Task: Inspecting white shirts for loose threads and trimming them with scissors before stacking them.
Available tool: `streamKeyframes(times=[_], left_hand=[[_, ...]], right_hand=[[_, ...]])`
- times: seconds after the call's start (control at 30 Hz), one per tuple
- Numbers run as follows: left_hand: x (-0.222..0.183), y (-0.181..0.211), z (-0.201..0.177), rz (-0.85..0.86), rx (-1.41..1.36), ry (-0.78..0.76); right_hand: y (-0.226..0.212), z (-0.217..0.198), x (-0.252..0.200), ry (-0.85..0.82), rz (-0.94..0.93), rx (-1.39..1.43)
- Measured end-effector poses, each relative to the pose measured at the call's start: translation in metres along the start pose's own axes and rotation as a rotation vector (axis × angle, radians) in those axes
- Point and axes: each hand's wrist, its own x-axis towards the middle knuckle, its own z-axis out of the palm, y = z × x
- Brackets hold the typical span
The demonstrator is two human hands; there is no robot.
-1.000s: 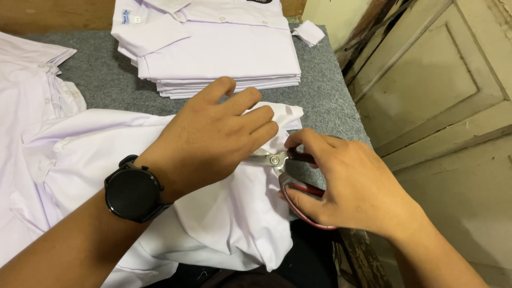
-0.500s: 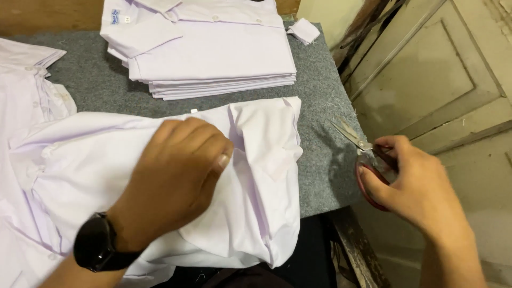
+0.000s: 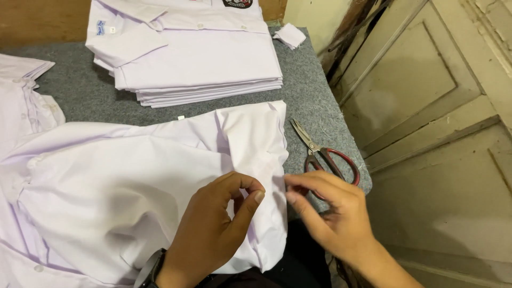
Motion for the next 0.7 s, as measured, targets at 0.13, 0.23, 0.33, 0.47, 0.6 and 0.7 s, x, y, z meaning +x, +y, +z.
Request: streamKeyframes(times=[0.13, 0.23, 0.33, 0.47, 0.6, 0.7], left_hand=[[-0.002, 0.000, 0.007, -0.015, -0.033, -0.014], [-0.005, -0.001, 0.011, -0.017, -0.045, 0.002], [-0.010, -0.006, 0.014, 0.035, -0.039, 0.039], [-0.017, -0.016, 0.005, 0.096, 0.042, 0.057], [-0.027, -0.027, -0.016, 0.068, -0.032, 0.112], [-0.034, -0.034, -0.041, 0.041, -0.020, 0.152]], right_hand=[[-0.012, 0.011, -0.004, 0.038, 0.007, 0.305], [-0.010, 0.016, -0.006, 0.056, -0.024, 0.291], [-0.002, 0.018, -0.008, 0.026, -0.051, 0.211], [0.028, 0.011, -0.007, 0.037, 0.101, 0.018], [0.074, -0.006, -0.013, 0.181, 0.121, -0.066], [0.105, -0.026, -0.019, 0.270, 0.209, -0.343]])
